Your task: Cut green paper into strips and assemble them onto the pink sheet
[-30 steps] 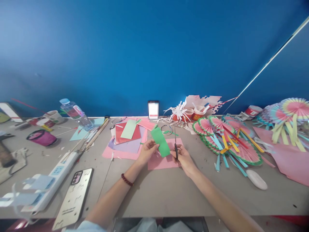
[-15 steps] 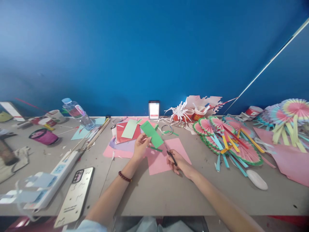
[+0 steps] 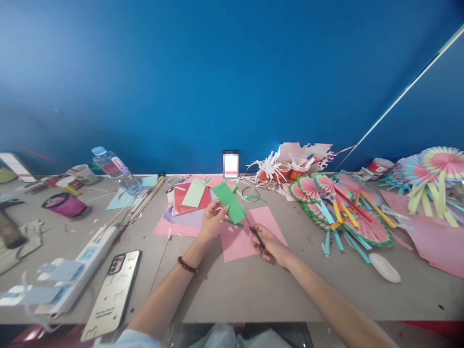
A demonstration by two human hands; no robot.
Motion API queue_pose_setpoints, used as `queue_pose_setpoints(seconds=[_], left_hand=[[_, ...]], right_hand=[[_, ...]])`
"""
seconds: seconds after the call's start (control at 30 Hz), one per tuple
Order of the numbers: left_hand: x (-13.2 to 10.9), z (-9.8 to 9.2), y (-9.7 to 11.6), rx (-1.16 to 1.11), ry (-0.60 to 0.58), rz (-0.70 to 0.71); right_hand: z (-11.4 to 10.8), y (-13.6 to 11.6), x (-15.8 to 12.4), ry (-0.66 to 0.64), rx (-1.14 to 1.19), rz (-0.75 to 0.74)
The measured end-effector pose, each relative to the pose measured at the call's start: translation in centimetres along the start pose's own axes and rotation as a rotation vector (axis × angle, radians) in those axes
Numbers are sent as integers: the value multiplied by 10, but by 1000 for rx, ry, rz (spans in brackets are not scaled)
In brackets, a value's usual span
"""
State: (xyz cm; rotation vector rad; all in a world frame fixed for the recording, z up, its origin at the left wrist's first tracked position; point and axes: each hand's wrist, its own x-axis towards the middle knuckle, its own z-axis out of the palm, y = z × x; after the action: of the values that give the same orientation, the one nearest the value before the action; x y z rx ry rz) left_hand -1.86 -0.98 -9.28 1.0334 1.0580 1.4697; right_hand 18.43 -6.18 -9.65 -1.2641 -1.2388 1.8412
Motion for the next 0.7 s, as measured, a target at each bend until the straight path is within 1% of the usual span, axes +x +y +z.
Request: queue_pose_setpoints(seconds=[0.07, 0.3, 0.43, 0.53, 0.7], left_hand=[[0, 0, 0, 8, -8, 5], [1, 0, 1, -5, 20, 4], [-2, 2, 2, 3, 2, -5], [-3, 4, 5, 11, 12, -18], [-3, 3, 6, 15, -1, -25]], right_hand=[[1, -2, -1, 3, 3, -2], [1, -2, -1, 6, 10, 16], [1, -2, 0, 10, 5, 21], [2, -3, -1, 15, -4, 14], [3, -5, -2, 14, 8, 13]])
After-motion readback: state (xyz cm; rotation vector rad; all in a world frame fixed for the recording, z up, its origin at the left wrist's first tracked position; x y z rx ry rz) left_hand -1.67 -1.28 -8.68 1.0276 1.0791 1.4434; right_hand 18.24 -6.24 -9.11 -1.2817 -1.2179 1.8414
